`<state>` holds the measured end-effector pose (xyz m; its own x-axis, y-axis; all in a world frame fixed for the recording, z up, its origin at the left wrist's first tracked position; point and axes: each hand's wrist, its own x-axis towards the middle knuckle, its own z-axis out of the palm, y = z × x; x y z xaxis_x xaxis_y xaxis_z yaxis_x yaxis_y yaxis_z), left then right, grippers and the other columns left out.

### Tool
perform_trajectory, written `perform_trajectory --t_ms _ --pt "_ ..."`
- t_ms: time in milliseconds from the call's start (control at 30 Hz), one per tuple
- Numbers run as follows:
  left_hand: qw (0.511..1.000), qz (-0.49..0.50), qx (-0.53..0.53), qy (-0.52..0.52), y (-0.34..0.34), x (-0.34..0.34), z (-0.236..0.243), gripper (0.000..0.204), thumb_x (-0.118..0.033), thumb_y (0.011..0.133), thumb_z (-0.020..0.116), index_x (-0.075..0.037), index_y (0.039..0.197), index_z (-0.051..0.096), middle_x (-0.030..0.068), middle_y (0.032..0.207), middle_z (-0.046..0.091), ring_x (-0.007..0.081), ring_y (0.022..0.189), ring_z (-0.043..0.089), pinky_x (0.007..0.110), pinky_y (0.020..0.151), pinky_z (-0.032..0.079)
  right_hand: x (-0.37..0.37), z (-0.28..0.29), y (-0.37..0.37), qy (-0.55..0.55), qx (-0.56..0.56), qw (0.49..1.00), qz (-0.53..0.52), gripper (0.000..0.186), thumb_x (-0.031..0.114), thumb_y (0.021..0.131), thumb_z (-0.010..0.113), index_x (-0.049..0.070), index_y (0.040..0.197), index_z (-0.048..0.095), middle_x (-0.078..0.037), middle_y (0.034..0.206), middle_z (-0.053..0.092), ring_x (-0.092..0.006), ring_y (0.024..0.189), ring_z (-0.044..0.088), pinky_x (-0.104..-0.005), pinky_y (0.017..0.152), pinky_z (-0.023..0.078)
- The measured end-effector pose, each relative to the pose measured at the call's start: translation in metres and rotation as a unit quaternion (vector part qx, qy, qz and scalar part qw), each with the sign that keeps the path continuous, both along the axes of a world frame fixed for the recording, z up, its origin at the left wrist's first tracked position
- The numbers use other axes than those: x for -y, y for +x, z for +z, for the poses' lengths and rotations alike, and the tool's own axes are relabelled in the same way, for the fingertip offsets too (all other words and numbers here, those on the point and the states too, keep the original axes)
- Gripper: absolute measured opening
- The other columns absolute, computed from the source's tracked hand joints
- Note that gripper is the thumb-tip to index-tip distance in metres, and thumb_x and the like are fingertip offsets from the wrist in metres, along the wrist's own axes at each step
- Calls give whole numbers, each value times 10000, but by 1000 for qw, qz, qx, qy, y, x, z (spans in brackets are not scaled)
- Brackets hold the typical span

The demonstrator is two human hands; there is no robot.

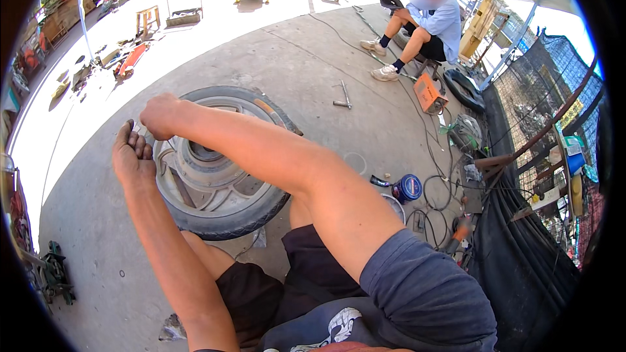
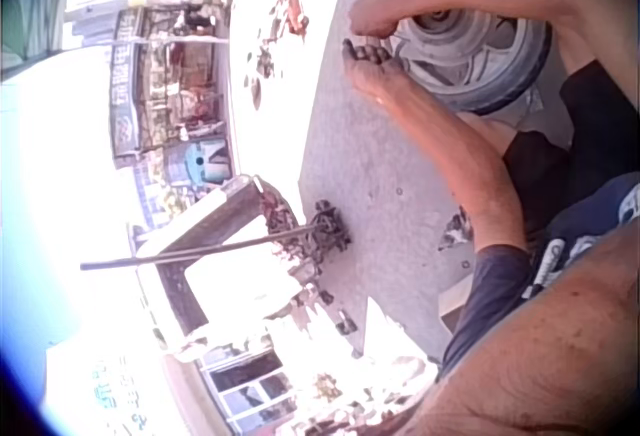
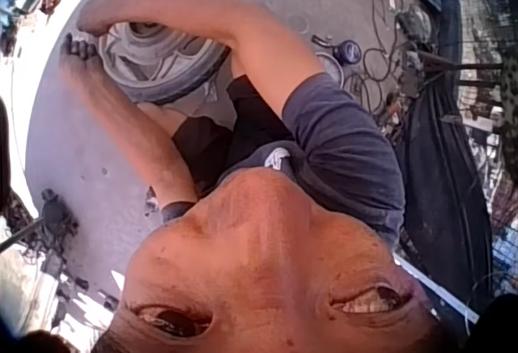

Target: The person sits on the ground and uses a small tool to work on the inner rim of a motorcycle tire, repeatedly scraping or prying at the bead area. The person rotates the tire and continues the same action around the circumference.

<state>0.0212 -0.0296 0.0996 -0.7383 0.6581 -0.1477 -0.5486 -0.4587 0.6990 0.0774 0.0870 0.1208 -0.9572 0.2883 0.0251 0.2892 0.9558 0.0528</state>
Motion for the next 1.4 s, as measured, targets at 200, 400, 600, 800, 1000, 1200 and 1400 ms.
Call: perform_trajectory --t_ms 200,400,600,800,1000,1200,1400 --pt "1000 -4 3 2 5 -1 2 170 -120 932 573 18 1032 572 -51 585 340 51 466 277 231 413 198 -6 -8 -2 -39 -35 997 -64 261 150 742 677 110 995 731 -115 1015 711 -264 992 675 -377 830 533" --pt "1000 5 1 -6 3 1 2 155 -116 926 577 10 1016 572 -52 581 342 50 464 283 229 412 202 8 2 0 -26 11 998 -55 264 156 738 679 114 993 733 -108 1039 708 -255 1022 665 -372 844 527" --pt "1000 6 3 -6 3 -1 3 156 -122 921 585 6 1009 574 -55 576 339 53 451 272 232 403 194 3 -2 -3 19 3 1000 -8 253 136 747 680 155 992 740 -105 1030 710 -259 1012 668 -371 829 528" --pt "1000 -6 6 -1 3 -1 2 159 -124 920 585 8 1008 577 -57 573 340 55 444 263 237 400 185 0 -9 -2 2 -8 999 -41 227 140 760 671 151 976 741 -109 1023 710 -247 1002 672 -374 826 527" --pt "1000 3 15 -10 7 0 8 196 -106 942 531 21 1088 567 -53 592 328 50 454 262 214 392 187 8 -5 -2 -2 -7 999 -49 236 156 772 663 129 996 733 -106 1030 709 -243 995 674 -370 824 532" --pt "1000 10 14 -17 9 2 11 174 -107 939 544 16 1058 573 -46 592 339 56 451 269 219 394 193 4 3 -1 15 23 1000 -14 226 134 768 671 116 986 729 -111 1012 709 -256 989 674 -378 824 536" --pt "1000 4 5 -9 9 1 8 207 -113 939 551 30 1088 549 -44 594 341 56 454 274 223 399 194 -5 -6 4 -35 -35 997 -67 241 120 763 671 105 997 725 -115 1017 709 -266 998 672 -389 832 534"
